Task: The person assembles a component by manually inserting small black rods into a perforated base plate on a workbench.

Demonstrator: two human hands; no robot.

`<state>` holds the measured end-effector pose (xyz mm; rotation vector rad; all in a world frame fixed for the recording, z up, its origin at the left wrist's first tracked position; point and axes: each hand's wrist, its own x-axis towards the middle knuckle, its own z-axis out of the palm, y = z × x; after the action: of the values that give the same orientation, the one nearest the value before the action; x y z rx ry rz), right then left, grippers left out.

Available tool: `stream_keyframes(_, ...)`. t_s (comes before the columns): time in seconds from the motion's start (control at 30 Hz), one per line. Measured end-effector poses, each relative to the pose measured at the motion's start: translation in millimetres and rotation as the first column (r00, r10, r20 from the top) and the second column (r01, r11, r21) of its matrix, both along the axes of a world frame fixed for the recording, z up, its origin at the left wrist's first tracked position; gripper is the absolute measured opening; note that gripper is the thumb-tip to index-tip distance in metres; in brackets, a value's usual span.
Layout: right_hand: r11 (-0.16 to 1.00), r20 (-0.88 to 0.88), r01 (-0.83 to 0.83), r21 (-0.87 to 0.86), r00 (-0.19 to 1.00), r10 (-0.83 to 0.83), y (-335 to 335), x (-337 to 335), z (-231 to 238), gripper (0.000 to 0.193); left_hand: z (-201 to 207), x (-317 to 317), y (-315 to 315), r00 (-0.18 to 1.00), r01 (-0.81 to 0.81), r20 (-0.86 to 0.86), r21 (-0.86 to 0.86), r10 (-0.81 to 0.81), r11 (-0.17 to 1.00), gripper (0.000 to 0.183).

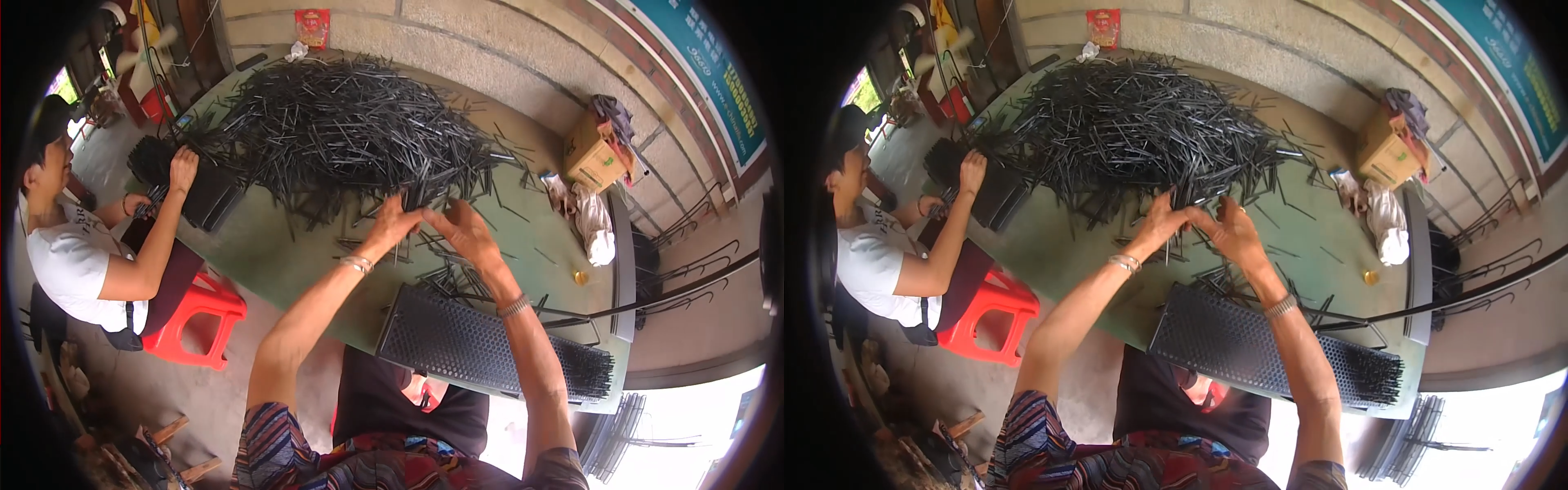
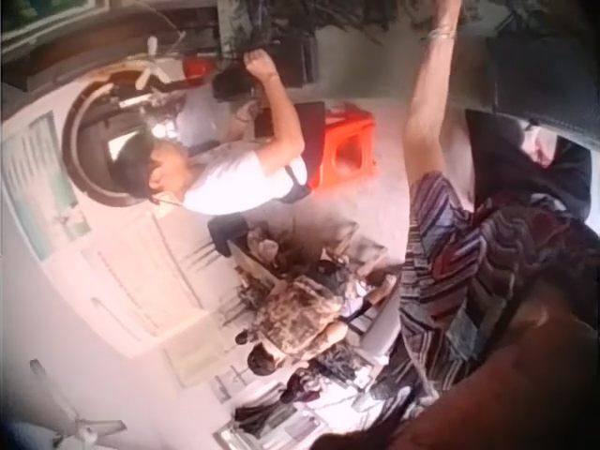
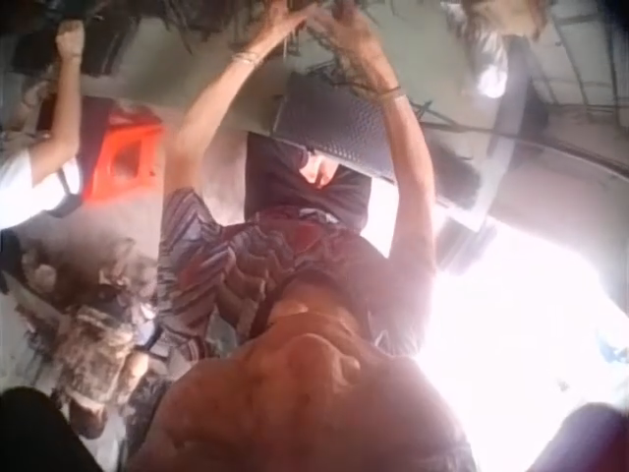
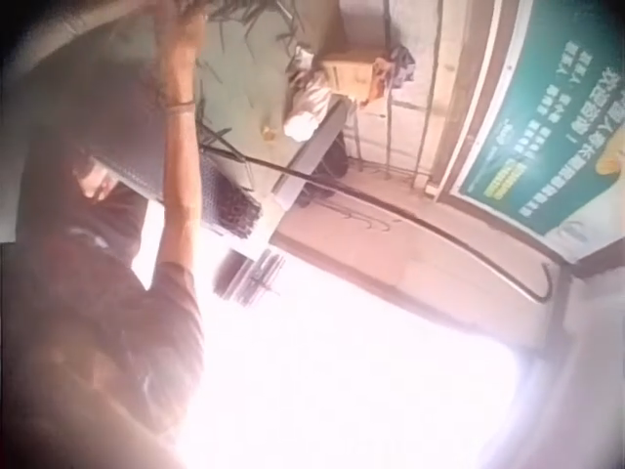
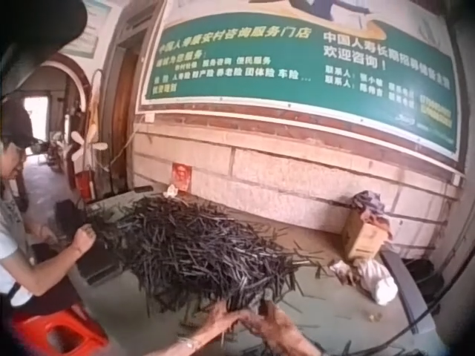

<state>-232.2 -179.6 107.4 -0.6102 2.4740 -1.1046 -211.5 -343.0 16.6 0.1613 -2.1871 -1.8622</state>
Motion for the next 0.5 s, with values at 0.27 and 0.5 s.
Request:
stream_keyframes(0.27, 0.706, 0.267, 0.165, -0.689, 0.963, 0.037, -66, -23, -63, 0.039, -40, 23, 14, 0.974, -0.19, -0.129, -0.033, 0.184, 0.981, 0.037)
stream_keyframes(0.5, 0.655, 0.19, 0.187, -0.732, 0.979, -0.067, -81, -15, -71, 0.036, -52, 12, 22, 0.963, -0.244, -0.104, 0.062, 0.249, 0.968, 0.043)
